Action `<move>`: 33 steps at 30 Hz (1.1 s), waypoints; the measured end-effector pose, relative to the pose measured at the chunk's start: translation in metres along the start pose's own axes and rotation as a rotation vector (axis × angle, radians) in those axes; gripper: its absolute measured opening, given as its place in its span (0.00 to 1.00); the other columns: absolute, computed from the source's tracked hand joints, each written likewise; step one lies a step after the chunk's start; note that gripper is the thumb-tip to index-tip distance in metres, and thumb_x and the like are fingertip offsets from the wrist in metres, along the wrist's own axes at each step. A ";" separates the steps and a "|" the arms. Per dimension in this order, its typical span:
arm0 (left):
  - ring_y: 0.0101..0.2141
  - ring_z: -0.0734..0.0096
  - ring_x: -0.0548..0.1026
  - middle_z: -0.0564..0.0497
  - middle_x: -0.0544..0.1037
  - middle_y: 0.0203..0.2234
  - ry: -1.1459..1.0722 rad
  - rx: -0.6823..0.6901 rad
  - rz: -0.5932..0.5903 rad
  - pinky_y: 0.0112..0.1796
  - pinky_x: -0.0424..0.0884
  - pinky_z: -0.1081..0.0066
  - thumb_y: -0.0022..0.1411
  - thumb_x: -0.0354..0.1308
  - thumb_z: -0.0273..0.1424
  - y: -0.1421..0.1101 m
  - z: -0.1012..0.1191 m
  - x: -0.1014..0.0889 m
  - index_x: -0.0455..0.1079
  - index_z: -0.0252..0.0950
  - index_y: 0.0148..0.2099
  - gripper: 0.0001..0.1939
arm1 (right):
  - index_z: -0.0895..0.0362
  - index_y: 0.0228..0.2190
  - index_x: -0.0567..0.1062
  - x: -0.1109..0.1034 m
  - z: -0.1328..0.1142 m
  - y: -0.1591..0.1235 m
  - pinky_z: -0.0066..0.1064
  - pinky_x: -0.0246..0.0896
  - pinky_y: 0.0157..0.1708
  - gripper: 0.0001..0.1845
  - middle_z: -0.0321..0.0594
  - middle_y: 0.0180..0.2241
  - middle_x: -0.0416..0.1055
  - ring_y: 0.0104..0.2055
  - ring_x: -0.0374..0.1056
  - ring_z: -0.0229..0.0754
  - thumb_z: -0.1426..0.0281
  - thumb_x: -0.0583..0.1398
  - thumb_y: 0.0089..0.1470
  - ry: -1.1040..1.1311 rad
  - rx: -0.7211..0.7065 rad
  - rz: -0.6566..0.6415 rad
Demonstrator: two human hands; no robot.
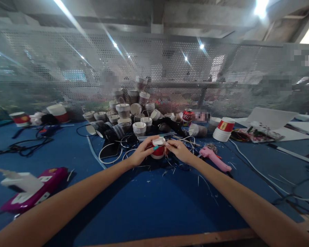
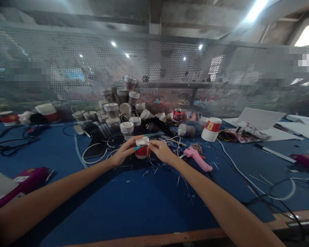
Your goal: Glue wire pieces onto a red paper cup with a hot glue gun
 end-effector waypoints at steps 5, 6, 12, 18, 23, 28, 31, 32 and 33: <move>0.53 0.56 0.63 0.43 0.65 0.53 0.014 0.003 0.014 0.53 0.57 0.58 0.58 0.52 0.30 -0.001 0.000 -0.001 0.60 0.38 0.56 0.22 | 0.57 0.19 0.68 0.000 0.001 0.000 0.32 0.60 0.32 0.22 0.36 0.20 0.67 0.25 0.65 0.38 0.55 0.52 0.54 0.013 -0.006 -0.003; 0.53 0.56 0.63 0.44 0.65 0.53 0.017 0.004 0.018 0.53 0.57 0.58 0.58 0.52 0.30 -0.001 0.001 -0.002 0.60 0.38 0.56 0.22 | 0.57 0.19 0.68 0.000 0.001 0.001 0.32 0.60 0.33 0.22 0.36 0.20 0.67 0.26 0.65 0.38 0.55 0.52 0.54 0.018 -0.005 -0.002; 0.54 0.55 0.62 0.43 0.65 0.54 0.012 -0.001 0.005 0.53 0.56 0.58 0.58 0.52 0.33 -0.002 0.005 0.000 0.60 0.37 0.56 0.23 | 0.57 0.19 0.68 0.000 0.003 0.001 0.31 0.59 0.31 0.22 0.35 0.20 0.66 0.25 0.64 0.37 0.55 0.52 0.54 0.021 0.000 0.027; 0.53 0.55 0.63 0.43 0.66 0.53 -0.038 -0.007 -0.027 0.53 0.56 0.57 0.56 0.55 0.35 -0.001 0.004 0.002 0.58 0.38 0.57 0.26 | 0.57 0.19 0.67 0.002 0.004 0.001 0.31 0.61 0.30 0.22 0.35 0.20 0.66 0.24 0.65 0.38 0.53 0.52 0.53 0.046 0.032 0.034; 0.52 0.55 0.63 0.42 0.66 0.52 -0.026 -0.016 -0.005 0.52 0.57 0.56 0.56 0.55 0.35 0.001 -0.002 0.000 0.58 0.38 0.56 0.25 | 0.57 0.19 0.67 0.001 0.005 0.002 0.31 0.60 0.31 0.22 0.35 0.20 0.65 0.24 0.64 0.37 0.53 0.52 0.53 -0.006 0.015 0.051; 0.53 0.56 0.63 0.43 0.66 0.52 0.011 -0.016 0.020 0.52 0.57 0.57 0.57 0.54 0.34 0.001 -0.001 -0.001 0.59 0.38 0.56 0.23 | 0.57 0.19 0.67 0.002 0.008 0.002 0.31 0.59 0.31 0.22 0.35 0.20 0.65 0.25 0.63 0.37 0.54 0.52 0.54 0.001 0.014 0.059; 0.52 0.57 0.63 0.44 0.66 0.52 0.008 -0.011 0.024 0.52 0.58 0.58 0.58 0.54 0.33 0.000 0.001 0.000 0.60 0.38 0.55 0.22 | 0.57 0.19 0.67 0.001 0.007 0.002 0.30 0.60 0.31 0.22 0.35 0.20 0.65 0.25 0.63 0.37 0.54 0.52 0.53 -0.012 0.014 0.061; 0.52 0.57 0.64 0.44 0.66 0.52 0.009 -0.014 0.027 0.52 0.58 0.58 0.58 0.53 0.32 0.000 0.002 0.000 0.60 0.38 0.55 0.22 | 0.57 0.19 0.67 0.001 0.006 0.002 0.30 0.60 0.31 0.23 0.35 0.20 0.65 0.25 0.63 0.37 0.53 0.52 0.53 -0.022 0.014 0.065; 0.52 0.57 0.64 0.44 0.66 0.52 0.010 -0.016 0.029 0.52 0.58 0.58 0.58 0.53 0.32 0.000 0.002 0.000 0.60 0.38 0.55 0.22 | 0.57 0.18 0.67 0.001 0.005 0.001 0.30 0.60 0.31 0.23 0.35 0.20 0.65 0.25 0.63 0.36 0.53 0.52 0.53 -0.033 0.013 0.068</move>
Point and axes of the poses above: each hand's wrist, its own y-axis towards the middle knuckle, its own x-axis out of the palm, z = x × y, the point moved 4 cm from there along y, towards the middle knuckle
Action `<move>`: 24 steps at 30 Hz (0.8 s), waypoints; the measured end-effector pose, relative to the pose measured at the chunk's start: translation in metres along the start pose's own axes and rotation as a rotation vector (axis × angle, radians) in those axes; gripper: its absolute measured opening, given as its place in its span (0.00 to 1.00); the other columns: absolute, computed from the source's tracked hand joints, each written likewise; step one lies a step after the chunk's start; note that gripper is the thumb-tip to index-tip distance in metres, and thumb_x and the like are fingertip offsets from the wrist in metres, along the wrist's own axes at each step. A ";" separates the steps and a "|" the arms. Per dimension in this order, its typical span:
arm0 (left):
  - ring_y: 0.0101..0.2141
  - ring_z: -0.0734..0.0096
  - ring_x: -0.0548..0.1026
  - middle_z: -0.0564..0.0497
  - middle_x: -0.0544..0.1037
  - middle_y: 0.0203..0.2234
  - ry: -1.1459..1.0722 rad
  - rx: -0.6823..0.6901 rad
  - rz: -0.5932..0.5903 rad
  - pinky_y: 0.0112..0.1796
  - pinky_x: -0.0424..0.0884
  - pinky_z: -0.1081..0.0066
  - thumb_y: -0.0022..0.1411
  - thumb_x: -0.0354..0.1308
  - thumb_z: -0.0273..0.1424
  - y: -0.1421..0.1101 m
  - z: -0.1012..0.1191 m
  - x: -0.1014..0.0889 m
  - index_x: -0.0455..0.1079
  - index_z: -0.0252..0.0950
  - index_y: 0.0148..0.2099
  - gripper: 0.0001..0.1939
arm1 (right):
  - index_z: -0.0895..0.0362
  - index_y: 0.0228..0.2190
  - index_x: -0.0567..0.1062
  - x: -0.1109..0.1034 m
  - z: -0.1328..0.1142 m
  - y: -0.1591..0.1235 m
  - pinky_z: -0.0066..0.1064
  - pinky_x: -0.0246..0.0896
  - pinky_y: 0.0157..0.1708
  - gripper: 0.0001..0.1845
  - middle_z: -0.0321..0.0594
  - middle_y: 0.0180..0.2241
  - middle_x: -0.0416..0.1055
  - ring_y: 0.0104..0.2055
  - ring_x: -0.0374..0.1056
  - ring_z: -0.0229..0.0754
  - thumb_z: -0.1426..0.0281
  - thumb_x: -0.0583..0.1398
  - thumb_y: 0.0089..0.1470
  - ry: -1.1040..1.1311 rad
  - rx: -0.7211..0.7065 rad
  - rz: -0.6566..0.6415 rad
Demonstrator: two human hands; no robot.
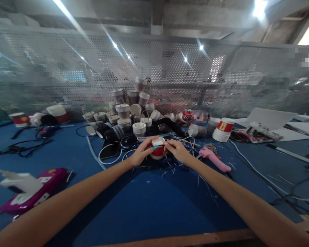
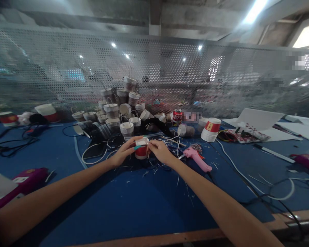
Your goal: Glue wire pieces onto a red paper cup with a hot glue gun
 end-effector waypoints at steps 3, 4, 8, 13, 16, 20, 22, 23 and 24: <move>0.52 0.57 0.64 0.44 0.67 0.52 0.008 -0.004 0.005 0.52 0.58 0.58 0.58 0.53 0.32 0.000 0.001 0.000 0.61 0.38 0.55 0.21 | 0.57 0.18 0.66 0.000 -0.001 0.000 0.30 0.61 0.30 0.23 0.35 0.20 0.65 0.25 0.63 0.37 0.53 0.52 0.53 -0.002 0.006 0.010; 0.52 0.57 0.64 0.44 0.67 0.52 0.009 -0.003 0.009 0.52 0.59 0.58 0.58 0.53 0.32 0.000 0.001 0.000 0.61 0.38 0.55 0.21 | 0.57 0.18 0.66 0.000 0.000 0.000 0.31 0.61 0.30 0.23 0.35 0.20 0.65 0.25 0.63 0.37 0.53 0.52 0.53 0.008 0.009 0.013; 0.53 0.56 0.63 0.44 0.67 0.52 -0.001 0.005 0.012 0.52 0.58 0.58 0.58 0.53 0.32 0.000 0.002 0.000 0.62 0.38 0.54 0.21 | 0.56 0.18 0.66 0.000 0.005 0.001 0.32 0.62 0.30 0.23 0.36 0.20 0.65 0.25 0.64 0.38 0.52 0.52 0.52 0.032 0.023 0.030; 0.53 0.53 0.62 0.43 0.66 0.53 -0.016 0.032 -0.040 0.53 0.56 0.56 0.57 0.54 0.35 -0.001 0.004 0.000 0.60 0.37 0.56 0.24 | 0.56 0.19 0.67 0.002 0.010 0.001 0.31 0.62 0.29 0.23 0.36 0.20 0.66 0.24 0.64 0.38 0.51 0.52 0.52 0.037 0.025 0.036; 0.54 0.53 0.62 0.42 0.66 0.53 -0.015 0.027 -0.038 0.53 0.56 0.56 0.57 0.54 0.36 -0.001 0.002 0.000 0.60 0.37 0.56 0.25 | 0.56 0.19 0.67 0.002 0.010 0.001 0.31 0.62 0.29 0.24 0.36 0.20 0.66 0.24 0.64 0.38 0.50 0.52 0.52 0.039 0.021 0.041; 0.53 0.54 0.62 0.43 0.66 0.53 -0.007 0.010 -0.004 0.53 0.57 0.56 0.57 0.54 0.33 0.000 -0.002 -0.001 0.60 0.38 0.55 0.23 | 0.57 0.19 0.67 0.002 0.010 0.002 0.30 0.61 0.28 0.25 0.35 0.20 0.65 0.24 0.63 0.37 0.49 0.52 0.51 0.041 0.021 0.053; 0.53 0.55 0.63 0.44 0.66 0.53 -0.004 0.004 0.007 0.53 0.57 0.57 0.58 0.53 0.32 0.000 -0.002 -0.001 0.61 0.38 0.55 0.22 | 0.57 0.19 0.68 0.002 0.010 0.002 0.30 0.61 0.28 0.25 0.35 0.20 0.65 0.24 0.63 0.37 0.49 0.52 0.50 0.052 0.025 0.050; 0.53 0.56 0.63 0.44 0.66 0.53 -0.002 0.000 0.010 0.53 0.57 0.57 0.58 0.53 0.32 0.000 -0.002 -0.001 0.61 0.38 0.55 0.21 | 0.57 0.19 0.68 0.002 0.010 0.002 0.30 0.61 0.28 0.25 0.35 0.20 0.65 0.24 0.63 0.37 0.48 0.52 0.50 0.054 0.028 0.047; 0.53 0.56 0.63 0.44 0.66 0.53 -0.001 -0.003 0.012 0.53 0.56 0.57 0.58 0.53 0.32 0.000 -0.002 -0.001 0.61 0.38 0.55 0.21 | 0.57 0.19 0.68 0.002 0.010 0.002 0.30 0.61 0.28 0.26 0.35 0.20 0.65 0.24 0.63 0.37 0.48 0.52 0.50 0.058 0.031 0.047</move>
Point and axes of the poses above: each hand's wrist, its own y-axis towards the middle knuckle, its own x-axis out of the palm, z = x × y, the point moved 4 cm from there along y, towards the middle knuckle
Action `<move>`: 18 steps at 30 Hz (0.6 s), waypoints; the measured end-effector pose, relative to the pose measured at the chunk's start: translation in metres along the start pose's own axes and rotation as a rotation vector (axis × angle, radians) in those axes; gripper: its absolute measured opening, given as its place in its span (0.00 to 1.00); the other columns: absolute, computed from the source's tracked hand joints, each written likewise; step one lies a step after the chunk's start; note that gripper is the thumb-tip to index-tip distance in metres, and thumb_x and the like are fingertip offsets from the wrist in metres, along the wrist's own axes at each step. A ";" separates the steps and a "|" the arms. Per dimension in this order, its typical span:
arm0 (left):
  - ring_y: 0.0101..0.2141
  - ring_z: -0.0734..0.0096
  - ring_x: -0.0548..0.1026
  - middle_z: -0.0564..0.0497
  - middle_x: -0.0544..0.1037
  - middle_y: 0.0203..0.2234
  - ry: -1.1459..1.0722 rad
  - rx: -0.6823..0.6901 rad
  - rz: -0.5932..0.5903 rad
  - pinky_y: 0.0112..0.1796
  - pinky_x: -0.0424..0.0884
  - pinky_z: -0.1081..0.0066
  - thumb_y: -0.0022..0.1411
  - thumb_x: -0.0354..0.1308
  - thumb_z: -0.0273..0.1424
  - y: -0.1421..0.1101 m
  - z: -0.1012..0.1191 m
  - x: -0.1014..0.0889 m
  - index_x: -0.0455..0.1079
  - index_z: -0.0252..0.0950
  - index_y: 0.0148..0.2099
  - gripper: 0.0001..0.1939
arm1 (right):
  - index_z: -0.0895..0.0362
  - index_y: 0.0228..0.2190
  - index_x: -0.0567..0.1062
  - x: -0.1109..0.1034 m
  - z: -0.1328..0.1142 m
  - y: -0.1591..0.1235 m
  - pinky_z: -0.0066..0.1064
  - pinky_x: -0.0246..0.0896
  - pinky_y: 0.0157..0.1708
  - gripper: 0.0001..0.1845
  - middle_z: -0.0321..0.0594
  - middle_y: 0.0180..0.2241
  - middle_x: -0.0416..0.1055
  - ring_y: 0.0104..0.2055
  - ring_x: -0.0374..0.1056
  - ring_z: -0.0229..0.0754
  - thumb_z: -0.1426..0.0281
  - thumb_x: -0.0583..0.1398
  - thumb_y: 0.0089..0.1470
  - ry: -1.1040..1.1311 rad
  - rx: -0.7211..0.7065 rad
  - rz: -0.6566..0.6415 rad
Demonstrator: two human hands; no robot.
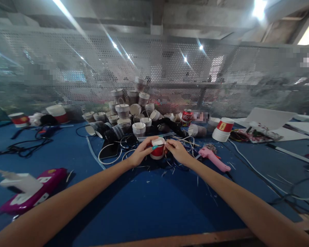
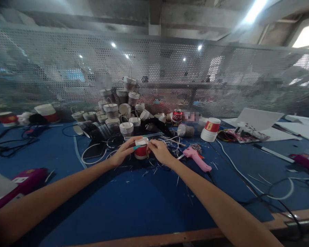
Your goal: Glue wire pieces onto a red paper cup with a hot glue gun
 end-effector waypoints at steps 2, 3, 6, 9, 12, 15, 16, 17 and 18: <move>0.53 0.56 0.63 0.44 0.66 0.53 0.002 -0.003 0.006 0.53 0.56 0.57 0.58 0.53 0.31 0.000 0.001 0.000 0.61 0.38 0.54 0.21 | 0.57 0.20 0.68 0.000 0.001 0.000 0.30 0.61 0.28 0.26 0.35 0.19 0.65 0.23 0.63 0.37 0.47 0.52 0.49 0.009 0.005 0.005; 0.53 0.56 0.63 0.44 0.66 0.53 0.003 -0.002 0.010 0.53 0.56 0.57 0.58 0.53 0.31 0.000 0.001 0.000 0.62 0.38 0.54 0.21 | 0.57 0.20 0.68 0.000 0.001 0.000 0.30 0.61 0.28 0.26 0.35 0.19 0.65 0.23 0.63 0.37 0.47 0.52 0.50 0.014 0.006 0.008; 0.54 0.56 0.62 0.44 0.66 0.53 -0.010 0.006 0.001 0.54 0.56 0.57 0.58 0.53 0.32 -0.001 0.002 0.000 0.62 0.37 0.54 0.21 | 0.57 0.20 0.68 0.000 0.003 0.000 0.30 0.62 0.28 0.26 0.35 0.20 0.66 0.23 0.63 0.37 0.47 0.52 0.49 0.035 0.007 0.015; 0.54 0.55 0.62 0.44 0.66 0.54 -0.036 0.013 -0.024 0.54 0.55 0.56 0.58 0.53 0.32 -0.001 0.003 0.001 0.61 0.37 0.55 0.22 | 0.57 0.20 0.67 0.000 0.006 0.001 0.31 0.62 0.28 0.26 0.35 0.20 0.66 0.23 0.63 0.37 0.46 0.52 0.48 0.056 0.024 0.013; 0.53 0.55 0.63 0.44 0.66 0.53 -0.044 0.006 -0.022 0.54 0.56 0.55 0.57 0.53 0.32 -0.001 0.002 0.001 0.61 0.38 0.55 0.22 | 0.57 0.20 0.67 0.000 0.007 0.000 0.31 0.63 0.28 0.26 0.35 0.20 0.66 0.23 0.63 0.37 0.46 0.52 0.48 0.048 0.026 0.018; 0.53 0.55 0.63 0.43 0.67 0.53 -0.022 -0.009 0.007 0.53 0.56 0.55 0.57 0.54 0.32 0.000 0.001 0.000 0.62 0.38 0.54 0.22 | 0.57 0.20 0.67 0.000 0.007 0.000 0.31 0.63 0.29 0.26 0.36 0.20 0.66 0.24 0.64 0.37 0.47 0.52 0.49 0.046 0.025 0.023; 0.53 0.55 0.63 0.44 0.67 0.53 -0.015 -0.010 0.013 0.54 0.55 0.55 0.57 0.54 0.32 0.000 0.001 0.000 0.62 0.38 0.54 0.22 | 0.57 0.20 0.67 0.000 0.007 0.000 0.31 0.63 0.29 0.26 0.36 0.20 0.67 0.24 0.64 0.38 0.47 0.52 0.49 0.055 0.029 0.023; 0.53 0.55 0.62 0.44 0.67 0.53 -0.010 -0.010 0.019 0.54 0.55 0.55 0.57 0.54 0.32 0.000 0.001 -0.001 0.62 0.37 0.54 0.21 | 0.57 0.20 0.67 0.000 0.007 0.000 0.31 0.63 0.29 0.26 0.36 0.20 0.67 0.24 0.64 0.38 0.47 0.52 0.49 0.068 0.032 0.023; 0.53 0.55 0.62 0.43 0.66 0.53 -0.007 -0.011 0.021 0.54 0.55 0.55 0.57 0.54 0.32 0.000 0.001 -0.001 0.62 0.37 0.54 0.21 | 0.56 0.20 0.67 0.000 0.007 0.001 0.31 0.63 0.29 0.26 0.36 0.20 0.67 0.24 0.64 0.38 0.46 0.52 0.49 0.077 0.033 0.022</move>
Point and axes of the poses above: each hand's wrist, its own y-axis towards the middle knuckle, its own x-axis out of the palm, z = x × y, the point moved 4 cm from there along y, towards the middle knuckle
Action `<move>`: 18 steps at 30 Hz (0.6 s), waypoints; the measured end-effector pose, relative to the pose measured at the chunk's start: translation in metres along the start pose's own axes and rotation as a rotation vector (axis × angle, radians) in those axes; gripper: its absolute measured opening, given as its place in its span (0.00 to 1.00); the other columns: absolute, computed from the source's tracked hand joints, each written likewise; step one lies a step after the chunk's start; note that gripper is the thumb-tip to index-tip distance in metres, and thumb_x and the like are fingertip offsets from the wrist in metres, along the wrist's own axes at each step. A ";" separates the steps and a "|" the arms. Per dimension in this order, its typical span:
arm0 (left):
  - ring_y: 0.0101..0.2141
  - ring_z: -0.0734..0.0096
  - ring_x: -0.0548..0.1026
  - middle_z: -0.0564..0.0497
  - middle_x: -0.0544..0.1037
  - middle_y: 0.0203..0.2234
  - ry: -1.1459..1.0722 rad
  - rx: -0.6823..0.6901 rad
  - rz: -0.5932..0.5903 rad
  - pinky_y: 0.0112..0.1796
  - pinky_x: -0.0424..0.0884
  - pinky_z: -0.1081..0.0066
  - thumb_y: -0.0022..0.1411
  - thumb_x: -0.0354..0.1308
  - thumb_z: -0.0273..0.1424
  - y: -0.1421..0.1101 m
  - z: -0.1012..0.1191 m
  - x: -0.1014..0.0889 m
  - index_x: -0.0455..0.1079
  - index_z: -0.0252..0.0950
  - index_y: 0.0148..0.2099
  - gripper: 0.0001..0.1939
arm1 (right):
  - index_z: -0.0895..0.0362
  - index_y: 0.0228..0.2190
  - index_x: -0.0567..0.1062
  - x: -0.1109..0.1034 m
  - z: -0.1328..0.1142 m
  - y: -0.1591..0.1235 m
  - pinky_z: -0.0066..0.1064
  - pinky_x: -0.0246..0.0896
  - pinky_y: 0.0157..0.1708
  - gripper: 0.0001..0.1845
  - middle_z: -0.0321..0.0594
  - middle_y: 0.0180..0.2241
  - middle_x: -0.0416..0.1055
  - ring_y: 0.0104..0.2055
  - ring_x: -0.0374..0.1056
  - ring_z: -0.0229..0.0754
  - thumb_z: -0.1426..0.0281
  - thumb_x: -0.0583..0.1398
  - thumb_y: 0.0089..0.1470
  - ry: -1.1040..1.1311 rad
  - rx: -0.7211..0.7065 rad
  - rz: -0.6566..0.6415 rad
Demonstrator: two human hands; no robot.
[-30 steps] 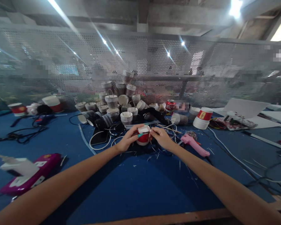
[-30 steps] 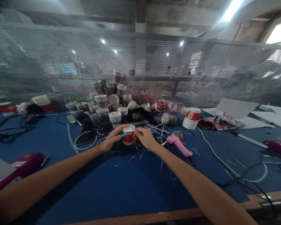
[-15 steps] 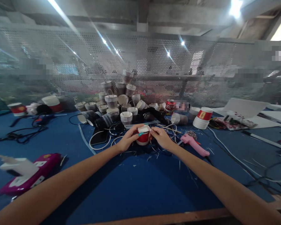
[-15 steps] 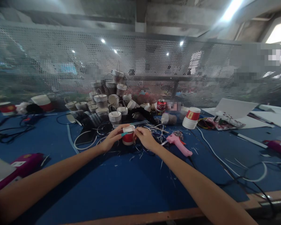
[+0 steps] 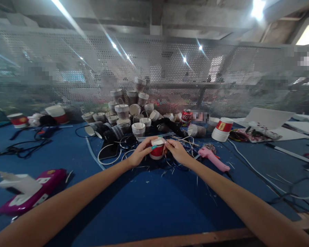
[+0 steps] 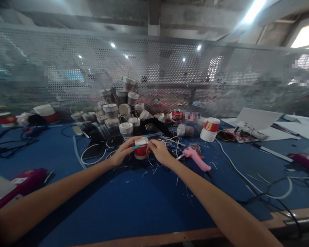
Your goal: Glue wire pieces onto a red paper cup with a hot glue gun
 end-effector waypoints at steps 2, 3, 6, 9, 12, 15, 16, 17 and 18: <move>0.54 0.54 0.62 0.43 0.66 0.53 0.000 0.001 -0.002 0.54 0.55 0.56 0.57 0.53 0.32 0.000 0.000 0.000 0.62 0.37 0.54 0.21 | 0.56 0.20 0.67 0.001 0.000 0.000 0.32 0.63 0.29 0.26 0.37 0.20 0.67 0.24 0.65 0.38 0.46 0.52 0.49 0.000 0.000 -0.002; 0.54 0.54 0.61 0.43 0.66 0.53 -0.002 0.007 -0.008 0.54 0.55 0.56 0.58 0.53 0.33 0.000 0.001 -0.001 0.62 0.37 0.54 0.21 | 0.56 0.20 0.66 0.001 -0.001 0.000 0.32 0.63 0.29 0.26 0.37 0.20 0.67 0.24 0.65 0.39 0.46 0.51 0.49 -0.008 0.002 0.001; 0.54 0.54 0.62 0.42 0.64 0.54 -0.023 0.015 -0.054 0.54 0.56 0.56 0.57 0.53 0.35 -0.001 0.001 0.001 0.60 0.37 0.55 0.23 | 0.55 0.21 0.65 -0.001 -0.001 -0.002 0.32 0.62 0.27 0.27 0.37 0.20 0.67 0.23 0.65 0.39 0.45 0.49 0.50 -0.081 0.026 0.052; 0.51 0.56 0.65 0.41 0.63 0.54 0.034 -0.051 -0.062 0.52 0.59 0.54 0.51 0.60 0.33 -0.001 -0.003 0.004 0.53 0.39 0.58 0.32 | 0.55 0.22 0.62 -0.010 -0.008 -0.006 0.32 0.60 0.27 0.26 0.37 0.19 0.64 0.23 0.63 0.40 0.47 0.43 0.54 -0.322 0.033 0.221; 0.48 0.58 0.68 0.41 0.63 0.52 0.146 -0.092 -0.010 0.50 0.61 0.52 0.43 0.65 0.28 0.001 -0.008 0.005 0.49 0.40 0.57 0.40 | 0.55 0.26 0.62 -0.019 -0.029 -0.009 0.34 0.59 0.32 0.21 0.40 0.23 0.65 0.28 0.64 0.42 0.55 0.41 0.58 -0.700 -0.020 0.385; 0.49 0.59 0.67 0.43 0.63 0.50 0.220 -0.065 0.065 0.52 0.58 0.52 0.42 0.64 0.25 0.004 -0.009 0.002 0.48 0.40 0.57 0.41 | 0.60 0.34 0.63 -0.031 -0.059 -0.013 0.40 0.59 0.38 0.14 0.51 0.35 0.64 0.39 0.63 0.50 0.61 0.47 0.56 -1.048 -0.055 0.545; 0.50 0.58 0.66 0.43 0.62 0.50 0.237 -0.055 0.099 0.53 0.57 0.52 0.42 0.64 0.25 0.004 -0.009 -0.001 0.46 0.40 0.57 0.43 | 0.62 0.36 0.63 -0.037 -0.068 -0.015 0.41 0.58 0.39 0.13 0.55 0.38 0.63 0.42 0.62 0.52 0.64 0.50 0.54 -1.145 -0.019 0.581; 0.51 0.58 0.65 0.43 0.62 0.50 0.245 -0.051 0.137 0.54 0.56 0.52 0.41 0.65 0.25 0.004 -0.010 -0.003 0.45 0.39 0.58 0.44 | 0.64 0.37 0.63 -0.043 -0.074 -0.018 0.42 0.58 0.39 0.14 0.57 0.39 0.62 0.43 0.61 0.55 0.67 0.52 0.51 -1.239 0.048 0.576; 0.51 0.57 0.64 0.43 0.62 0.50 0.241 -0.052 0.179 0.54 0.56 0.52 0.41 0.65 0.25 0.004 -0.010 -0.006 0.44 0.39 0.58 0.46 | 0.66 0.38 0.64 -0.052 -0.079 -0.023 0.44 0.59 0.38 0.17 0.60 0.40 0.61 0.43 0.61 0.57 0.68 0.55 0.47 -1.320 0.141 0.579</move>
Point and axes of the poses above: each hand's wrist, its own y-axis towards the middle knuckle, its own x-axis out of the palm, z = x × y, the point moved 4 cm from there along y, towards the middle knuckle
